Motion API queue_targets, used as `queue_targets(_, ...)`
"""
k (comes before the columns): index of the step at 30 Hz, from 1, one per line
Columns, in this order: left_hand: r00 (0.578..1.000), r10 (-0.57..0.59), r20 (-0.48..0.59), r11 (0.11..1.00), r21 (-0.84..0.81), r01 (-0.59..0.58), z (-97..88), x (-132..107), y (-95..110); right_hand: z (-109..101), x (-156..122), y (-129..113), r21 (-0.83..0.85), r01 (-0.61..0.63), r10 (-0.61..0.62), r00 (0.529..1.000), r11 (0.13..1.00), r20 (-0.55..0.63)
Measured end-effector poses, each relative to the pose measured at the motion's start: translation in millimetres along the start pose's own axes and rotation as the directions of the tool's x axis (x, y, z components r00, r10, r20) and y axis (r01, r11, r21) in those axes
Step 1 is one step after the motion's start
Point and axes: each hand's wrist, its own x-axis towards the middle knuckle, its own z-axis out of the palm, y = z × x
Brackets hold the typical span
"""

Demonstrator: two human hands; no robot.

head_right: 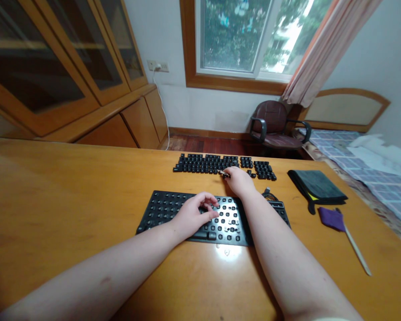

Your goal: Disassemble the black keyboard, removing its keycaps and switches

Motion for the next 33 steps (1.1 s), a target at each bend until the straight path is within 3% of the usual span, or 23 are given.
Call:
queue_targets(5,1.000,0.000,0.000,1.000,-0.002,0.000,0.8,1.0,-0.6,-2.4,-2.1,1.8,0.048,0.027,-0.024,0.998,0.998,-0.056)
queue_targets(8,0.999,0.016,-0.029,1.000,0.016,-0.016,0.7,-0.2,1.3,-8.2,-9.2,-1.8,0.097,0.113,-0.106,0.992,0.989,-0.066)
queue_targets(10,0.994,0.066,-0.088,0.996,0.065,-0.061,-0.2,-3.6,5.3,-13.6,-16.1,-8.1,0.150,0.218,-0.225,0.974,0.964,0.033)
queue_targets(12,0.981,0.150,-0.121,0.981,0.138,-0.133,-1.5,-8.9,10.9,-19.5,-22.8,-16.8,0.225,0.312,-0.351,0.921,0.923,0.166)
queue_targets(16,0.949,0.312,0.048,0.897,0.316,-0.310,-2.6,-19.0,19.4,-30.2,-30.4,-32.5,0.319,0.356,-0.456,0.826,0.878,0.333)
queue_targets(19,0.916,0.358,0.181,0.794,0.458,-0.401,-1.0,-21.3,19.0,-35.3,-32.3,-38.5,0.315,0.356,-0.459,0.810,0.880,0.366)
queue_targets(23,0.894,0.343,0.289,0.683,0.576,-0.448,1.3,-20.3,16.1,-40.9,-35.4,-42.2,0.247,0.323,-0.398,0.835,0.914,0.380)
queue_targets(28,0.902,0.280,0.327,0.656,0.621,-0.429,1.0,-19.0,15.5,-50.6,-37.5,-39.2,0.154,0.248,-0.290,0.866,0.956,0.408)
queue_targets(33,0.858,0.262,0.441,0.602,0.620,-0.502,1.9,-17.7,7.6,-56.3,-35.0,-29.9,0.105,0.239,-0.261,0.871,0.965,0.417)
